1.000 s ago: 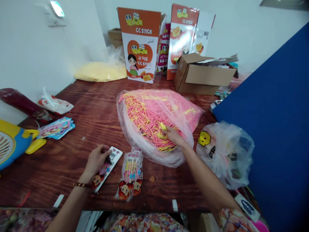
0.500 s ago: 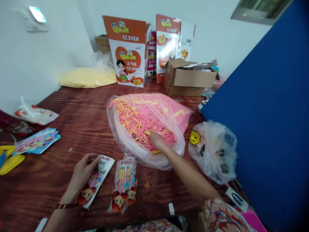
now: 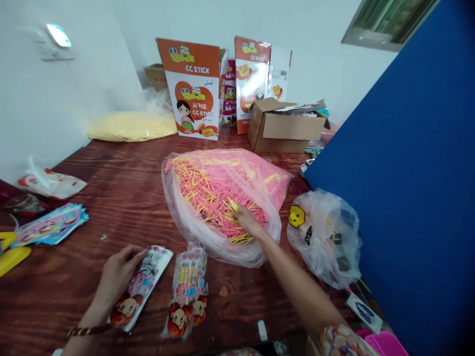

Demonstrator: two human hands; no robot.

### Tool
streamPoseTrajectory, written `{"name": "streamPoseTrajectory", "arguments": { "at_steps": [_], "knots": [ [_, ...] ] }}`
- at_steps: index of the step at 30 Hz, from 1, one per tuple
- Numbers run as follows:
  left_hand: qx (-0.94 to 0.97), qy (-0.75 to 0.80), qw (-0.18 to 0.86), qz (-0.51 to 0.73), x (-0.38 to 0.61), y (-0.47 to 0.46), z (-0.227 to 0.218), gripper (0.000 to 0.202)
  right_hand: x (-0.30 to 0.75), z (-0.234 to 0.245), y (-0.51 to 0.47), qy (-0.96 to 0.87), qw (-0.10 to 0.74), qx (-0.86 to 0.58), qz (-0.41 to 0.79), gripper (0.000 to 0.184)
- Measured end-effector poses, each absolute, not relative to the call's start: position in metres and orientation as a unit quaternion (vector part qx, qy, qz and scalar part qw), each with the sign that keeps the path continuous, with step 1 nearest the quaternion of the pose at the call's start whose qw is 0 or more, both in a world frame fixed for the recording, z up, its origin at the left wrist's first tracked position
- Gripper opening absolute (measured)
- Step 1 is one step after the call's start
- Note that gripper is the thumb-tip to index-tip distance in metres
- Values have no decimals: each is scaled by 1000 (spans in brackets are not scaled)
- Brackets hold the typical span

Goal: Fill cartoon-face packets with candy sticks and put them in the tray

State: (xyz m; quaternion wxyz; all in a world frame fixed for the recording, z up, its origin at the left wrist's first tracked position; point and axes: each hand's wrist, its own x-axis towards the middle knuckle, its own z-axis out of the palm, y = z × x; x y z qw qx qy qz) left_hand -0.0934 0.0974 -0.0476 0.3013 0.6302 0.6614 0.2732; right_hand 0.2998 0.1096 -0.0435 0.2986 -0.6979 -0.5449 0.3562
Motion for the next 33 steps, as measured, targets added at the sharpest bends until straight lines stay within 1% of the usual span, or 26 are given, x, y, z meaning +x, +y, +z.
{"name": "streamPoseTrajectory", "arguments": {
  "at_steps": [3, 5, 8, 12, 14, 16, 19, 23, 26, 29, 31, 33],
  "knots": [
    [641, 650, 310, 266, -91, 96, -42, 36, 296, -49, 100, -534, 392, -649, 373, 7],
    [655, 641, 287, 279, -90, 96, -41, 32, 293, -54, 95, -524, 438, -617, 390, 9],
    [681, 630, 241, 286, -89, 94, -42, 31, 290, -60, 91, -506, 471, -592, 413, 14],
    [665, 671, 205, 254, -91, 89, -40, 39, 291, -57, 93, -461, 521, -573, 433, 25],
    [654, 685, 200, 253, -92, 86, -33, 40, 291, -51, 96, -438, 535, -566, 449, 27],
    [640, 674, 233, 287, -90, 84, -20, 38, 291, -44, 97, -417, 547, -550, 474, 27],
    [601, 637, 323, 359, -75, 83, 8, 36, 286, -33, 95, -390, 566, -510, 517, 28],
    [574, 582, 416, 399, -30, 86, 38, 31, 276, -11, 89, -372, 581, -454, 564, 31],
    [556, 522, 522, 383, 14, 88, 41, 31, 267, 12, 84, -386, 605, -424, 552, 28],
    [548, 479, 582, 363, 50, 88, 37, 31, 260, 33, 81, -406, 638, -395, 522, 23],
    [544, 458, 602, 363, 64, 88, 36, 31, 257, 42, 80, -445, 628, -393, 503, 19],
    [548, 448, 607, 361, 70, 89, 35, 30, 257, 46, 78, -508, 584, -415, 478, 15]
  ]
}}
